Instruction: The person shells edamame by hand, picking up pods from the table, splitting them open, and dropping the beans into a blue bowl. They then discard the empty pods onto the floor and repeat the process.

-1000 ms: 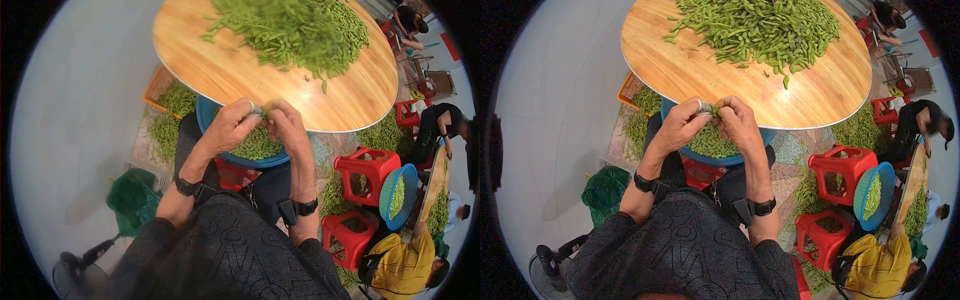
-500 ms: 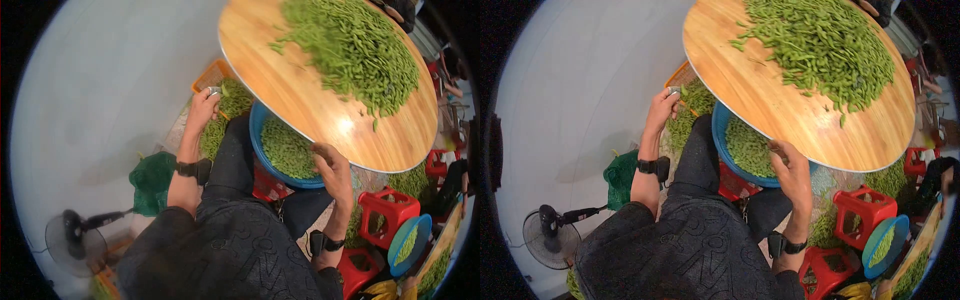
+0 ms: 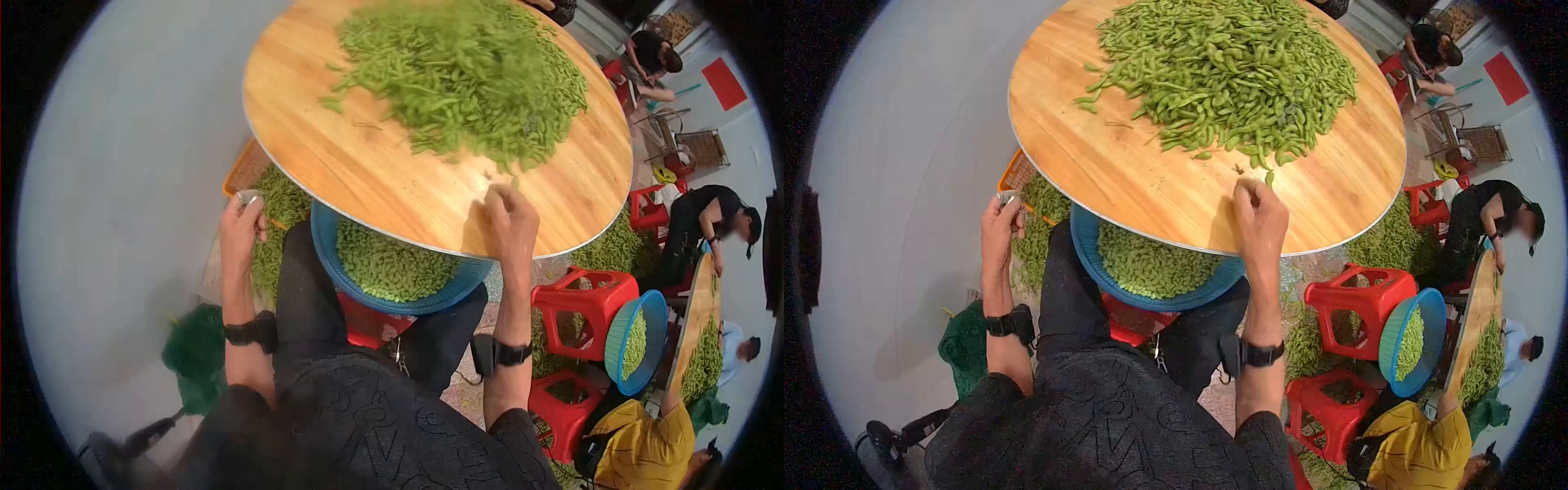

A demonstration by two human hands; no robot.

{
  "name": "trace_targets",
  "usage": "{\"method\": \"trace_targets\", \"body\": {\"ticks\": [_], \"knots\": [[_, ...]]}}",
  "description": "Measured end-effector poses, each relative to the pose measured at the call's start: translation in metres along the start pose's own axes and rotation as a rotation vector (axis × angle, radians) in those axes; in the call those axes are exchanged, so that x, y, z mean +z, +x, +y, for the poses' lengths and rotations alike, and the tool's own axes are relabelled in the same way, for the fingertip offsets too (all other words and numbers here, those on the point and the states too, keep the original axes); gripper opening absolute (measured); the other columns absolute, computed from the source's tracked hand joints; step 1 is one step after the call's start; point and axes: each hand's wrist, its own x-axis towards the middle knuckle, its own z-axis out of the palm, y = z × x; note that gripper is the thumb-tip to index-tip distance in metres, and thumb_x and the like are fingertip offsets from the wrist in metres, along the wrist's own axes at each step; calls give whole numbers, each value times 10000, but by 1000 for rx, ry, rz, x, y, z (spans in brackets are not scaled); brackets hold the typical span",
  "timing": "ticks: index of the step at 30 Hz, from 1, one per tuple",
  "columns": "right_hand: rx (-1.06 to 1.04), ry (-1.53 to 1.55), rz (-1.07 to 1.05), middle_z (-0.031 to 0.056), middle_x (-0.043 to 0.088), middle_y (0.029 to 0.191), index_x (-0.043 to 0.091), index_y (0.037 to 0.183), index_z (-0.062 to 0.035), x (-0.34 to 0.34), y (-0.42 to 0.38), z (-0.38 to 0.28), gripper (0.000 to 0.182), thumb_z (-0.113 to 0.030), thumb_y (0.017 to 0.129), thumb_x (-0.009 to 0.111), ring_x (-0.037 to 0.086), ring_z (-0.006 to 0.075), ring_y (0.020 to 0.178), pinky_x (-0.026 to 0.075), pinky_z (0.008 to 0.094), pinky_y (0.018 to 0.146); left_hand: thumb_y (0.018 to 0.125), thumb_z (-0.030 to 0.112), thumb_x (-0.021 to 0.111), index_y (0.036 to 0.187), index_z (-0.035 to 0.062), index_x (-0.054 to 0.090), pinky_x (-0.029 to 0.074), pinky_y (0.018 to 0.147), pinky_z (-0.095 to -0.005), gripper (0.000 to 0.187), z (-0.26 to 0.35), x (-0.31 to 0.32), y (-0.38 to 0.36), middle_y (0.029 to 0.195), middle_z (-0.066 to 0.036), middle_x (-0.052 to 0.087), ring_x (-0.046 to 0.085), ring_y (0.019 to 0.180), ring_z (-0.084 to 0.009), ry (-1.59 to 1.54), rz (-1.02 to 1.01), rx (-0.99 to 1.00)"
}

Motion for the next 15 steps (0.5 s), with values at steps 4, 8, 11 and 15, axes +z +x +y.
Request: {"method": "trace_targets", "body": {"ticks": [4,8,11,15], "knots": [[-232,-222,126,214,729,931,753,1020,18,14,52,6,259,-213,919,692,707,345,848,537,434,777,1005,159,627,1086,37,652,434,468,-231,148,20,24,-16,723,6,589,530,568,-68,-10,-72,0],[-193,-557,123,216,718,936,743,923,9,39,87,4,268,-254,877,718,680,414,898,526,496,803,1007,144,619,1077,27,666,421,474,-225,145,30,47,-28,706,8,582,518,549,-73,-40,-175,61],[-142,-545,96,216,711,939,735,917,13,38,86,7,261,-238,854,711,675,410,905,522,498,801,1000,129,622,1061,22,674,414,478,-227,134,34,58,-33,690,8,576,516,542,-75,-46,-206,49],[-154,-464,107,223,705,946,728,925,22,32,72,12,257,-218,840,692,669,409,898,515,505,798,995,129,634,1068,13,688,403,489,-223,148,42,76,-42,692,9,579,519,542,-75,-39,-274,47]]}}
